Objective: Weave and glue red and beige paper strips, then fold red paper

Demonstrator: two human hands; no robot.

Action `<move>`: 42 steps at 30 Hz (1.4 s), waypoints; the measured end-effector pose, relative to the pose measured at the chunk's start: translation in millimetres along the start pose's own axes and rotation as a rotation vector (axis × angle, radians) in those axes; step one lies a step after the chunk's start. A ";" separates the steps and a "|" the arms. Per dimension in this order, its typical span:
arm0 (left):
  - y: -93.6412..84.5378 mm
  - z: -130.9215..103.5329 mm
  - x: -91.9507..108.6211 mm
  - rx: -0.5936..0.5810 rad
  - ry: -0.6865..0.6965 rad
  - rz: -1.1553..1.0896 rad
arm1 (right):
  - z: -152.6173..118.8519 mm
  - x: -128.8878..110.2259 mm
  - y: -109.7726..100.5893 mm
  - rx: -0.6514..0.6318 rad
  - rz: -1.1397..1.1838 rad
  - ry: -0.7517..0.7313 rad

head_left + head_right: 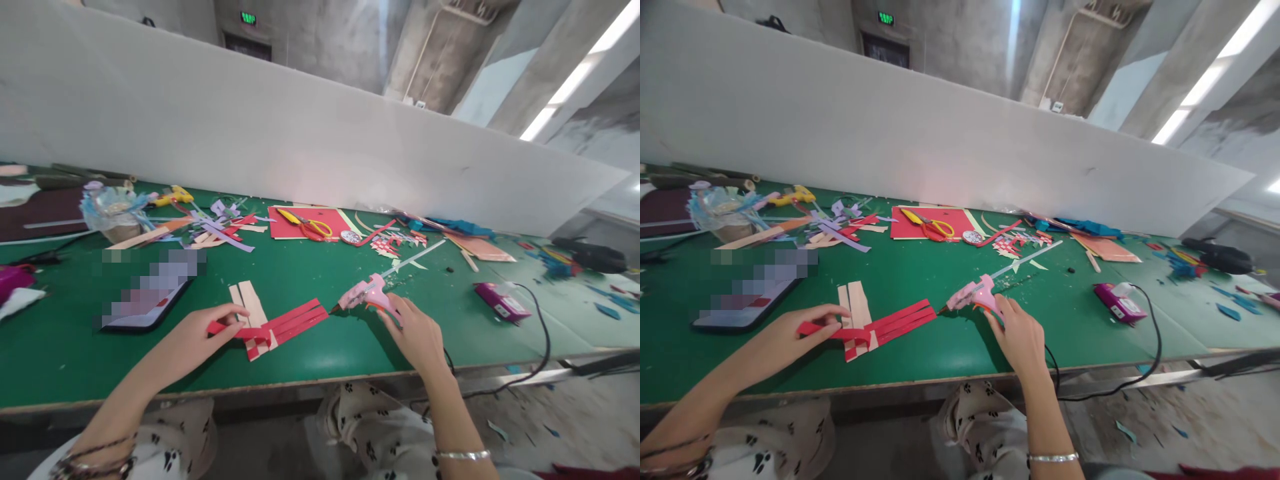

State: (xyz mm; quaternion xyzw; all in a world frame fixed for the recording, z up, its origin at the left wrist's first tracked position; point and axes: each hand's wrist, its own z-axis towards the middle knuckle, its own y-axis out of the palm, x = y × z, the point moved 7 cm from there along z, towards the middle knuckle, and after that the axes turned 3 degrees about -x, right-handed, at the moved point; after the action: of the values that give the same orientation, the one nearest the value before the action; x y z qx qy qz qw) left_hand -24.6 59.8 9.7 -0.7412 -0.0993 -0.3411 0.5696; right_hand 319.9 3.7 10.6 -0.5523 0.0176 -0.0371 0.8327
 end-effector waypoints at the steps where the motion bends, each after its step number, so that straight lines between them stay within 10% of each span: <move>1: 0.2 0.3 -0.5 0.001 0.002 0.002 | 0.2 6.7 0.3 0.001 0.014 0.023; 12: -0.6 -0.4 15.4 0.070 0.028 -0.059 | 7.3 72.5 25.5 -0.200 0.016 0.465; 25: 2.2 -1.7 19.1 0.060 0.056 -0.089 | 4.3 -31.1 0.8 0.005 0.106 -0.115; 42: 3.9 -1.4 25.5 0.041 0.086 -0.104 | 5.8 -18.2 2.2 -0.022 0.043 -0.108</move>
State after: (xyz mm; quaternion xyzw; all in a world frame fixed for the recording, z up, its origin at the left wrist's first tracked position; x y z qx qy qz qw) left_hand -3.9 51.0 22.6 -0.7077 -0.1201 -0.3998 0.5700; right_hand 302.2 11.4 10.7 -0.5620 -0.0151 0.0106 0.8270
